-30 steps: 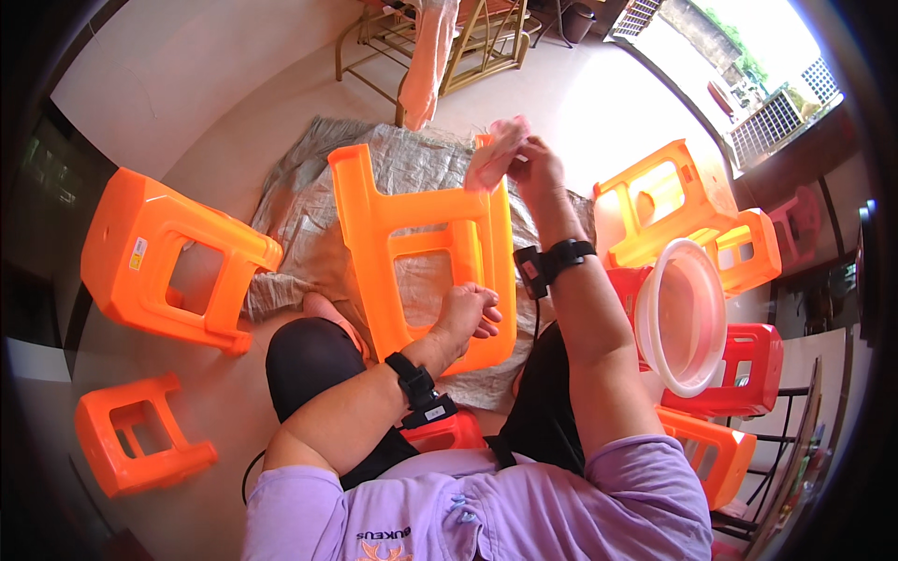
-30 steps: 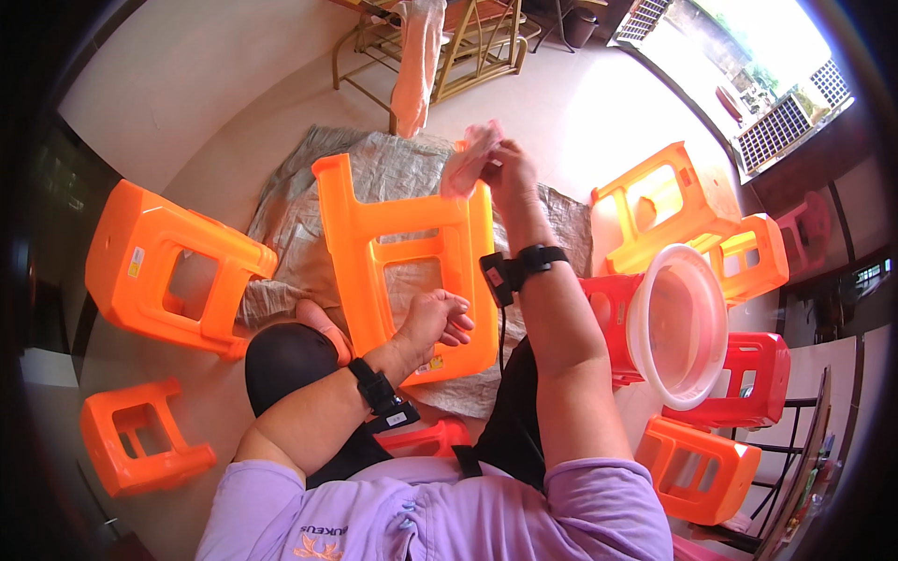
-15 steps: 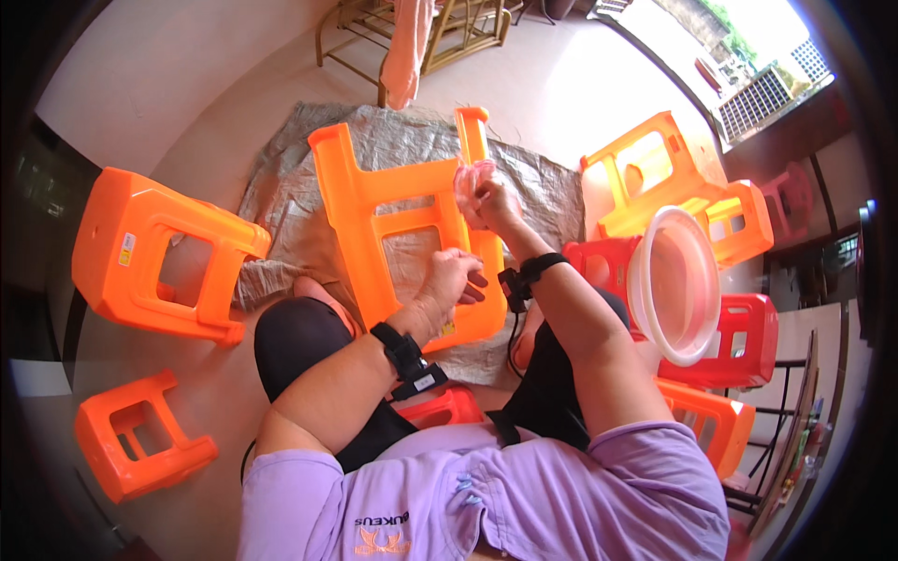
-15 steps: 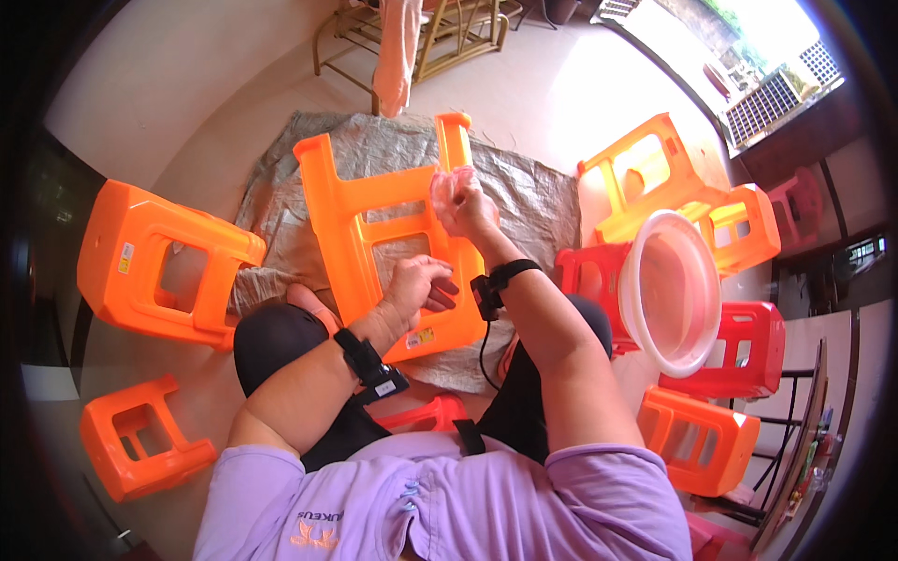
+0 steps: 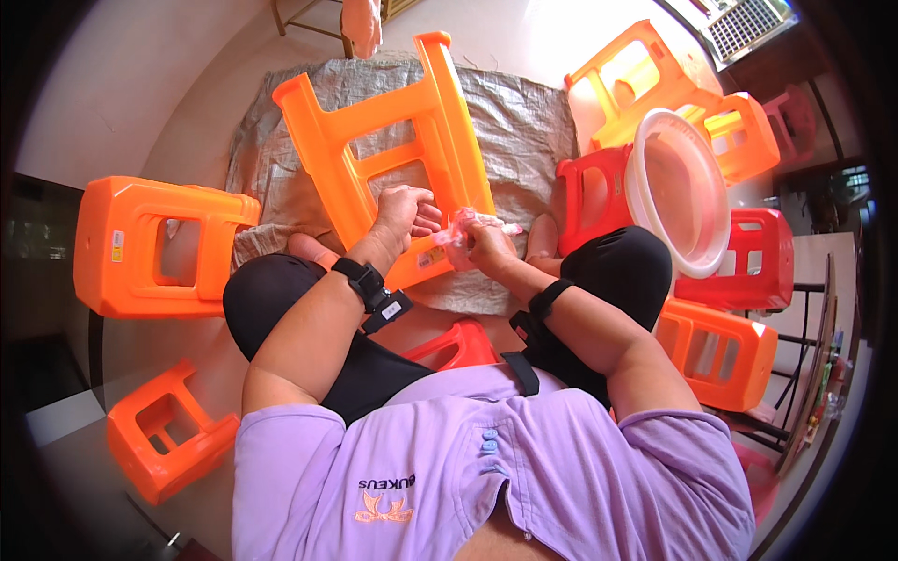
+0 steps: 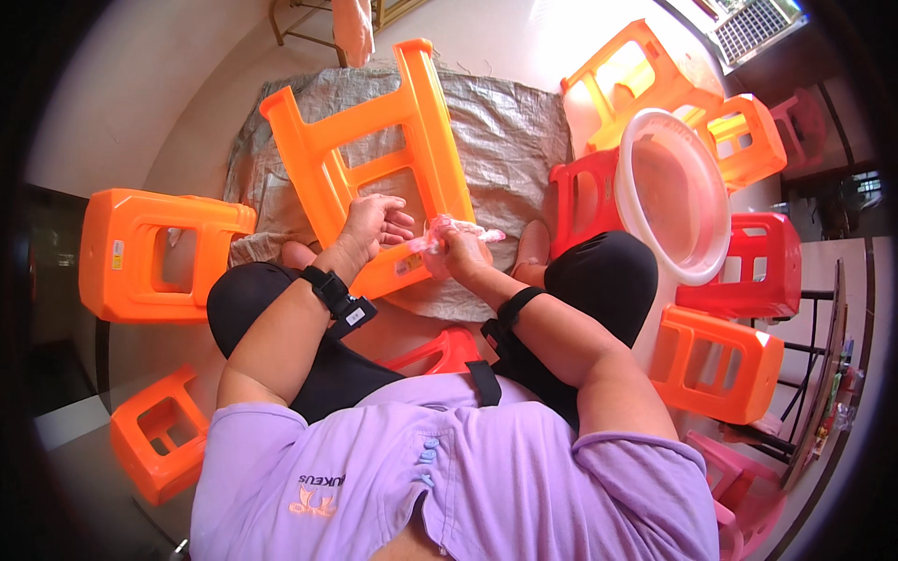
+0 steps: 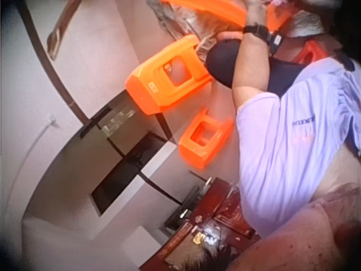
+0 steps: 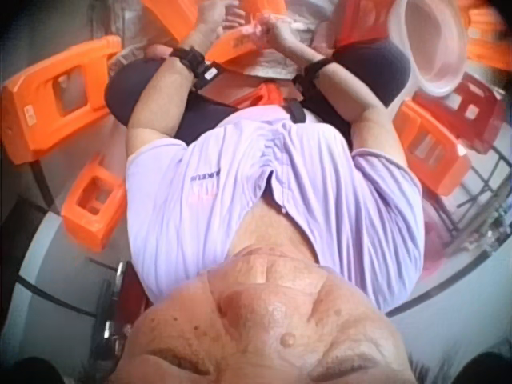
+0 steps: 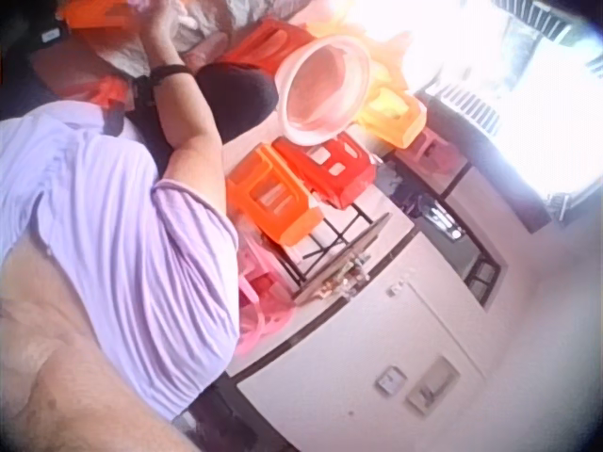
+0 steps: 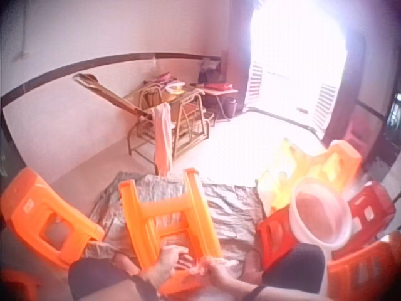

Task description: The person wipes down multiple plastic stools using a pink cloth, dipping the cloth into a bucket of water and wringing it out between cleaning different parts of the stools.

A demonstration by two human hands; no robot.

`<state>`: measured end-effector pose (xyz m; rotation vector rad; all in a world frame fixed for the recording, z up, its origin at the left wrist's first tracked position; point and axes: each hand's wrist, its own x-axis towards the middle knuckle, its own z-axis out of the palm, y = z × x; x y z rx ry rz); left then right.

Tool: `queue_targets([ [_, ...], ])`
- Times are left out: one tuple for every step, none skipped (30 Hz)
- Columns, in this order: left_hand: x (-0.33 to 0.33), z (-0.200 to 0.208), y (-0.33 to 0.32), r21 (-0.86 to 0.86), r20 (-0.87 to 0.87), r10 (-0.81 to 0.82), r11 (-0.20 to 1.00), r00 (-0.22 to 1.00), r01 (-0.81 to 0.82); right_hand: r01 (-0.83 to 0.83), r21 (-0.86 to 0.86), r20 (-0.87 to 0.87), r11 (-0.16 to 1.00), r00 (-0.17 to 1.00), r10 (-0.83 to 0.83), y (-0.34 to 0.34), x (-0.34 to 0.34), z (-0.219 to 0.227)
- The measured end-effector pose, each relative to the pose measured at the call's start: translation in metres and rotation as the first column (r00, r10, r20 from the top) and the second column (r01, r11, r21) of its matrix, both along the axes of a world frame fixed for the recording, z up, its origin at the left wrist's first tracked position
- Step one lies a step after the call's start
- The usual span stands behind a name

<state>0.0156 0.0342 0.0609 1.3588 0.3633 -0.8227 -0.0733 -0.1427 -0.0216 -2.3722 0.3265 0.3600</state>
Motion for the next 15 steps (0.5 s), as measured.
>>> queue_targets([
  [-0.001, -0.007, 0.004, 0.039, -0.008, 0.008, 0.999, 1.000, -0.008, -0.033, 0.012, 0.071, 0.999, 0.997, 0.032, 0.003, -0.002, -0.008],
  [-0.002, -0.012, 0.009, 0.066, -0.002, 0.019, 0.998, 1.000, -0.019, -0.064, 0.019, 0.148, 0.998, 0.987, 0.060, 0.006, -0.004, -0.003],
  [0.000, -0.017, 0.015, 0.086, -0.011, 0.017, 0.996, 1.000, -0.016, -0.121, 0.010, 0.139, 0.993, 0.983, 0.118, 0.000, 0.004, 0.004],
  [0.003, -0.022, 0.018, 0.102, 0.022, 0.041, 0.994, 0.999, -0.043, -0.077, 0.080, 0.206, 0.994, 0.977, 0.059, -0.009, 0.007, -0.003],
  [0.006, -0.023, 0.021, 0.117, 0.054, 0.064, 0.991, 0.996, -0.070, -0.036, 0.152, 0.266, 0.988, 0.964, -0.005, -0.013, 0.009, -0.001],
  [0.007, -0.024, 0.024, 0.138, 0.094, 0.108, 0.983, 0.990, -0.120, -0.005, 0.053, 0.189, 0.999, 0.982, -0.005, -0.017, 0.009, 0.001],
  [0.009, -0.027, 0.028, 0.146, 0.092, 0.104, 0.982, 0.990, -0.117, 0.016, -0.051, 0.115, 0.999, 0.993, -0.010, -0.019, 0.010, 0.015],
  [0.011, -0.029, 0.032, 0.175, 0.108, 0.126, 0.974, 0.986, -0.143, 0.000, -0.126, 0.090, 0.992, 0.996, 0.011, -0.012, 0.011, 0.009],
  [0.012, -0.032, 0.037, 0.202, 0.124, 0.147, 0.965, 0.981, -0.170, 0.002, -0.119, 0.088, 0.993, 0.996, 0.009, -0.001, 0.011, -0.001],
  [0.013, -0.033, 0.037, 0.244, 0.097, 0.135, 0.957, 0.986, -0.155, 0.019, -0.173, 0.112, 0.985, 0.994, 0.001, 0.011, 0.012, -0.013],
  [0.012, -0.033, 0.039, 0.241, 0.100, 0.136, 0.958, 0.986, -0.156, 0.031, -0.232, 0.141, 0.972, 0.990, 0.002, 0.026, 0.012, -0.007],
  [0.011, -0.034, 0.038, 0.251, 0.104, 0.134, 0.955, 0.986, -0.156, -0.153, -0.307, 0.073, 0.939, 0.980, 0.184, 0.035, 0.009, 0.001],
  [0.010, -0.036, 0.039, 0.267, 0.106, 0.131, 0.951, 0.986, -0.156, -0.134, -0.263, 0.079, 0.955, 0.984, 0.160, 0.054, 0.010, -0.004],
  [0.007, -0.035, 0.039, 0.305, 0.125, 0.126, 0.939, 0.984, -0.159, -0.227, -0.174, 0.006, 0.958, 0.973, 0.231, 0.070, 0.009, 0.012],
  [0.005, -0.037, 0.038, 0.307, 0.123, 0.127, 0.938, 0.984, -0.159, -0.307, -0.085, -0.062, 0.948, 0.951, 0.303, 0.081, 0.005, 0.031],
])
